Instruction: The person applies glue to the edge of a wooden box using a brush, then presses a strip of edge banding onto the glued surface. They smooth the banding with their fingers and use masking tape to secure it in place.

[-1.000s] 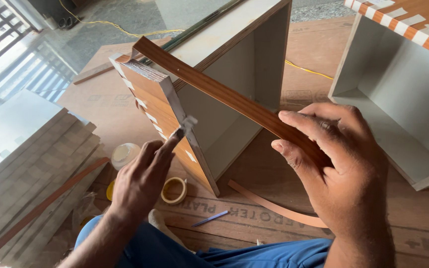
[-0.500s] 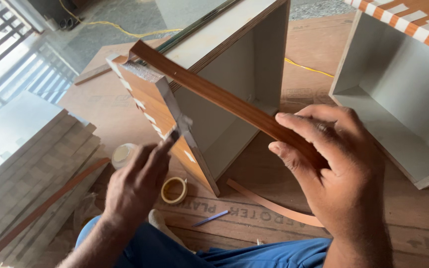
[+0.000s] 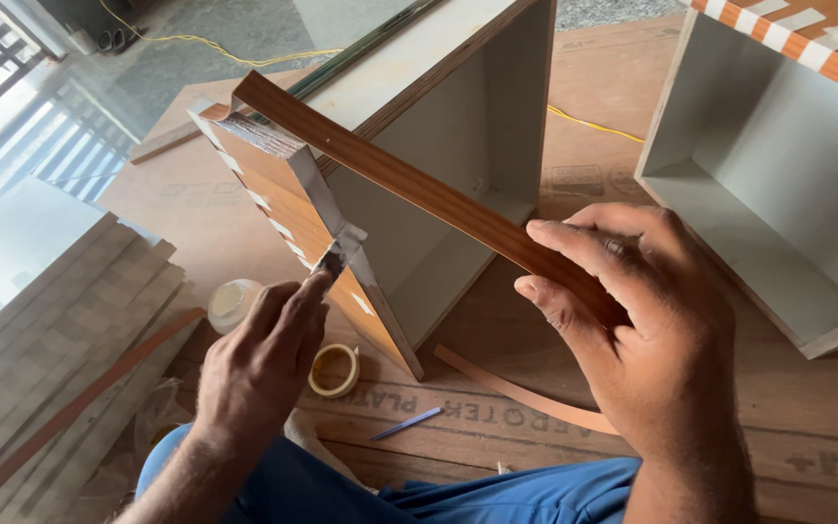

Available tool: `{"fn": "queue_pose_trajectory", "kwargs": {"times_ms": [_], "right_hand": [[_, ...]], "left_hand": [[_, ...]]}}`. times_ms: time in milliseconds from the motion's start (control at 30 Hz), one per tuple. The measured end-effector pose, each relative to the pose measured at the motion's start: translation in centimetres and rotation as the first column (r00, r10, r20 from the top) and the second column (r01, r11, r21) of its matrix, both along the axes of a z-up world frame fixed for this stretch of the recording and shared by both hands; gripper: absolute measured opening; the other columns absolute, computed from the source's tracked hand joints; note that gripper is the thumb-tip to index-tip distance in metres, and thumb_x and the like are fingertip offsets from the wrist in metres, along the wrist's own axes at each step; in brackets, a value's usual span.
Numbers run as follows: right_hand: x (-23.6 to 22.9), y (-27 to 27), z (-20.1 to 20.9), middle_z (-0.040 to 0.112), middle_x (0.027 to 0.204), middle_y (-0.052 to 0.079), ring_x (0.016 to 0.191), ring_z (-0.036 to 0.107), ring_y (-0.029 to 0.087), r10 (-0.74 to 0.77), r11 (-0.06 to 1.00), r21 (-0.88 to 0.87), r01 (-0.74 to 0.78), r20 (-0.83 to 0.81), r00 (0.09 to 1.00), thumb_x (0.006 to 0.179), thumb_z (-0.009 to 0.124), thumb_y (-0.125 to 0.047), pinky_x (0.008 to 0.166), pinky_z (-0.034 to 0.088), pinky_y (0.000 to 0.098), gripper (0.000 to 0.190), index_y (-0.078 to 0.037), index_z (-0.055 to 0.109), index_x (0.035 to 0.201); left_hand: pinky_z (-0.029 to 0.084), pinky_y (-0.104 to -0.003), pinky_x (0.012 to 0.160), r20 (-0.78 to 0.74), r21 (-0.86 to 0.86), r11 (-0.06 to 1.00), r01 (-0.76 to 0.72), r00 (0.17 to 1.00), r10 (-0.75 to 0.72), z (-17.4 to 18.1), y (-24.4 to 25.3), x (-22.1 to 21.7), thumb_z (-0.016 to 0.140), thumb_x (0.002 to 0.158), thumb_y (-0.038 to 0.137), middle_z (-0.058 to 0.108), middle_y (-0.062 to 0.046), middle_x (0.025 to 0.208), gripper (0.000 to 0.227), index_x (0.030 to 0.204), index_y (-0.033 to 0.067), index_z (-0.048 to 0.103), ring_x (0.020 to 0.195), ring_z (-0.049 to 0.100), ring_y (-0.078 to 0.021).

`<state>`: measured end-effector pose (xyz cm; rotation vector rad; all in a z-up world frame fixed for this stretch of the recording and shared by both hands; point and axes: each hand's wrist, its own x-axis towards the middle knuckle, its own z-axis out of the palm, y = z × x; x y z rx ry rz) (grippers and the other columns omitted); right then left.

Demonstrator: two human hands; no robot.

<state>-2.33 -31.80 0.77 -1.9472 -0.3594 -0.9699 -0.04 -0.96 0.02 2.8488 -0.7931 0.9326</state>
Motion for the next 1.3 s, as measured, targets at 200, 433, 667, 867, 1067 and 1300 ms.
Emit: {"fn": "queue_pose_trajectory", "kwargs": {"times_ms": [200,433,667,867,1067,1300], "right_hand": [[0.1,0.1,-0.3,0.066,0.114,0.005,0.094,0.067,0.015,0.015,1.0,-0.009,-0.015,0.019,1.0,0.091,0.083,-0.015,0.074,0.056,0.0264,0.036,-0.011,0.071,0.125],[0.0,0.1,-0.4,0.066,0.114,0.005,0.091,0.065,0.014,0.011,1.0,-0.004,-0.011,0.012,1.0,0.09,0.084,-0.015,0.073,0.054,0.0273,0.036,-0.011,0.072,0.124],[-0.1,0.0,-0.5,0.065,0.111,0.006,0.093,0.065,0.016,-0.005,1.0,-0.013,0.006,0.015,1.0,0.087,0.083,-0.014,0.073,0.054,0.0286,0.036,-0.01,0.071,0.121],[0.2,0.2,-0.7,0.066,0.114,0.005,0.095,0.065,0.016,0.006,1.0,-0.001,-0.006,0.005,1.0,0.09,0.084,-0.015,0.075,0.054,0.0278,0.037,-0.012,0.072,0.124],[0.3,0.0,-1.1,0.065,0.114,0.005,0.095,0.065,0.016,0.005,1.0,0.0,-0.005,-0.004,1.0,0.09,0.084,-0.014,0.074,0.054,0.0278,0.037,-0.011,0.071,0.125],[0.3,0.1,-1.0,0.065,0.115,0.005,0.098,0.066,0.016,0.023,1.0,0.012,-0.023,0.007,1.0,0.09,0.084,-0.014,0.077,0.056,0.0272,0.037,-0.011,0.071,0.125]], "left_hand": [[0.061,-0.029,0.063,-0.035,0.071,0.988,0.139,0.99,-0.137,-0.7,-0.2,0.5,0.069,0.093,0.014,0.068,-0.008,0.11,0.04,0.132,0.0069,0.062,0.084,0.073,-0.0179],[0.061,-0.032,0.058,-0.107,0.019,0.999,-0.036,0.994,0.038,-0.2,-1.0,1.3,0.071,0.098,0.014,0.068,-0.006,0.107,0.035,0.131,0.0091,0.062,0.074,0.071,-0.0167],[0.059,-0.033,0.061,-0.044,-0.023,0.989,0.143,0.989,-0.144,-1.2,-0.6,1.0,0.068,0.096,0.012,0.067,-0.008,0.11,0.042,0.137,0.0073,0.06,0.081,0.071,-0.0195],[0.058,-0.033,0.063,-0.169,0.061,0.997,0.037,0.985,-0.027,-3.0,1.4,0.2,0.067,0.091,0.005,0.068,-0.008,0.106,0.046,0.136,0.0084,0.061,0.081,0.072,-0.0221],[0.059,-0.032,0.069,0.013,0.187,0.969,0.163,0.986,-0.168,-0.6,0.2,-0.5,0.066,0.091,0.004,0.068,-0.009,0.116,0.042,0.132,0.0018,0.058,0.09,0.07,-0.0223],[0.059,-0.029,0.063,-0.116,0.082,0.996,0.029,0.993,-0.019,-2.5,0.8,0.5,0.07,0.091,0.006,0.066,-0.006,0.106,0.047,0.136,0.0044,0.06,0.085,0.069,-0.0171]]}}
